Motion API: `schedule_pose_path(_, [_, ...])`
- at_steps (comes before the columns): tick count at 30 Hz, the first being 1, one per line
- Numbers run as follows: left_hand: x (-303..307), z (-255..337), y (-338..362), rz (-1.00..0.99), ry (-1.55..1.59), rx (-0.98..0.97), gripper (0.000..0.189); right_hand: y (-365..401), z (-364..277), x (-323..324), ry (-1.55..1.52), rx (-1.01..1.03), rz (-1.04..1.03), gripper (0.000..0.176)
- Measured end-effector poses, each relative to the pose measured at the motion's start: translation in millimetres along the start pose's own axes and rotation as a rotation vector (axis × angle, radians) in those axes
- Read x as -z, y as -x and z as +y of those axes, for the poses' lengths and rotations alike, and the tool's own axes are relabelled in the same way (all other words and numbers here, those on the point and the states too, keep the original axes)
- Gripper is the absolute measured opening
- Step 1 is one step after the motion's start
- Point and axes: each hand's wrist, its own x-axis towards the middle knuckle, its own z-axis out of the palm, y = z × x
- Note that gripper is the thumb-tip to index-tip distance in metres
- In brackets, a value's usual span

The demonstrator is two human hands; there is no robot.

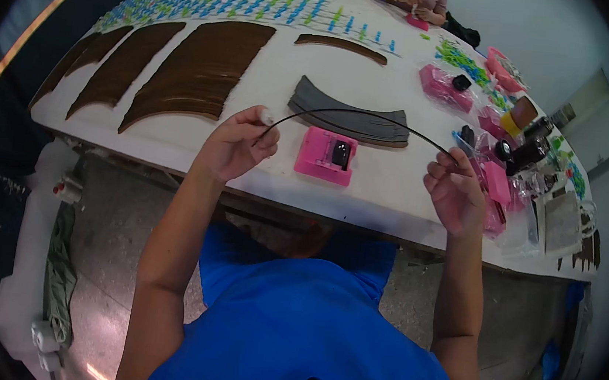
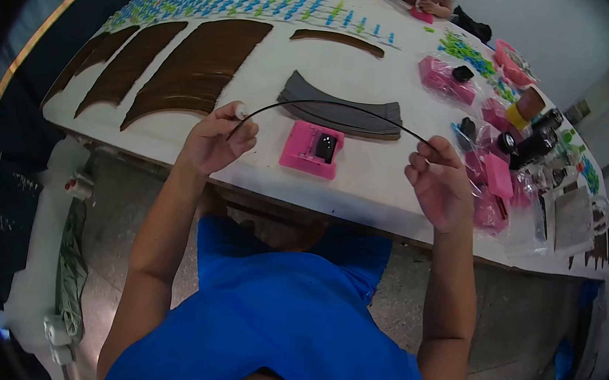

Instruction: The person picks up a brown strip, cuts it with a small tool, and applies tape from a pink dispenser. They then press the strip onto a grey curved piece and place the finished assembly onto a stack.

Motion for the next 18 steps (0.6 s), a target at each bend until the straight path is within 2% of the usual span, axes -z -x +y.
schedule_pose_path(3, [-9, 2, 8, 0.004, -0.034, -0.020, 0.020, -5, 13, -6, 0.054, 0.121, 0.029, 0.038])
schedule_pose_path(10, [-12, 7, 10, 0.068, -0.050, -0.062, 0.015, -26, 26, -15, 0.255, 0.293, 0.132, 0.018])
schedule_pose_path(15, [-5, 8, -14, 0.066, 0.013, -0.075, 0.016, -42, 23, -2, 0.312, 0.294, 0.203, 0.014])
schedule_pose_path(18, [-3, 7, -39, 0.132, 0.095, -0.104, 0.016, -60, 15, 17, 0.344, 0.270, 0.226, 0.013])
